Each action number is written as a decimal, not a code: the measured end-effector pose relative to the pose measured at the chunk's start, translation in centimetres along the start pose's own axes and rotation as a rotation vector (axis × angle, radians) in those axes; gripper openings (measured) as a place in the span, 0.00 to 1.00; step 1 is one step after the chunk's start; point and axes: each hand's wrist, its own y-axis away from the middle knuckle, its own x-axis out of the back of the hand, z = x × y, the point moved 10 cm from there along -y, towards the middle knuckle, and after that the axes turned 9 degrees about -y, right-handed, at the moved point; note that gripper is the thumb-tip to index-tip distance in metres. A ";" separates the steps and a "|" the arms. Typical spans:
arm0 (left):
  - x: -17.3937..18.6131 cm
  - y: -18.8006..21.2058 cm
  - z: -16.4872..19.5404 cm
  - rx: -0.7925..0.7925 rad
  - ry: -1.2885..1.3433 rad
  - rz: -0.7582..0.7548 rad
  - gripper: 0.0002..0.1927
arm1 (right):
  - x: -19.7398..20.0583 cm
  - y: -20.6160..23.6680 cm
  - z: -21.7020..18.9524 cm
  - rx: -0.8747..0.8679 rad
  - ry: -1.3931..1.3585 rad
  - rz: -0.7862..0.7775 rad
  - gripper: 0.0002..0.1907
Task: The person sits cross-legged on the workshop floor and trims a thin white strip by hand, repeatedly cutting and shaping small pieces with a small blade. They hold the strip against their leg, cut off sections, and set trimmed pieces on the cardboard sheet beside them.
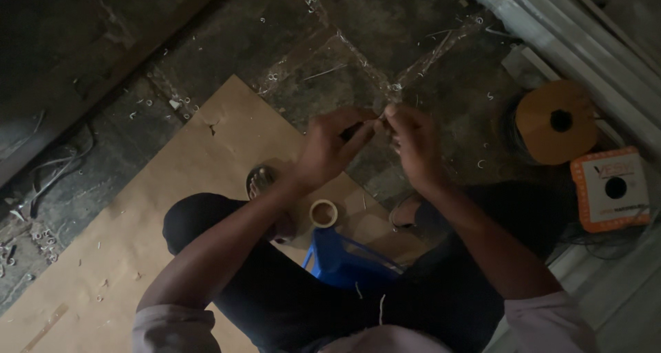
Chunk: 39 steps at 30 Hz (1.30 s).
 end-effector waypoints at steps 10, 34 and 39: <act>-0.3 -0.3 -0.9 -0.050 0.062 0.022 0.07 | -1.0 1.1 3.0 -0.306 -0.455 -0.073 0.21; 0.3 -1.4 -0.2 -0.060 0.057 0.064 0.04 | -5.1 2.8 4.3 -0.723 -0.993 -0.314 0.21; 1.4 -1.5 -0.3 -0.030 -0.084 0.103 0.06 | -3.6 3.2 6.6 -0.802 -0.908 -0.146 0.20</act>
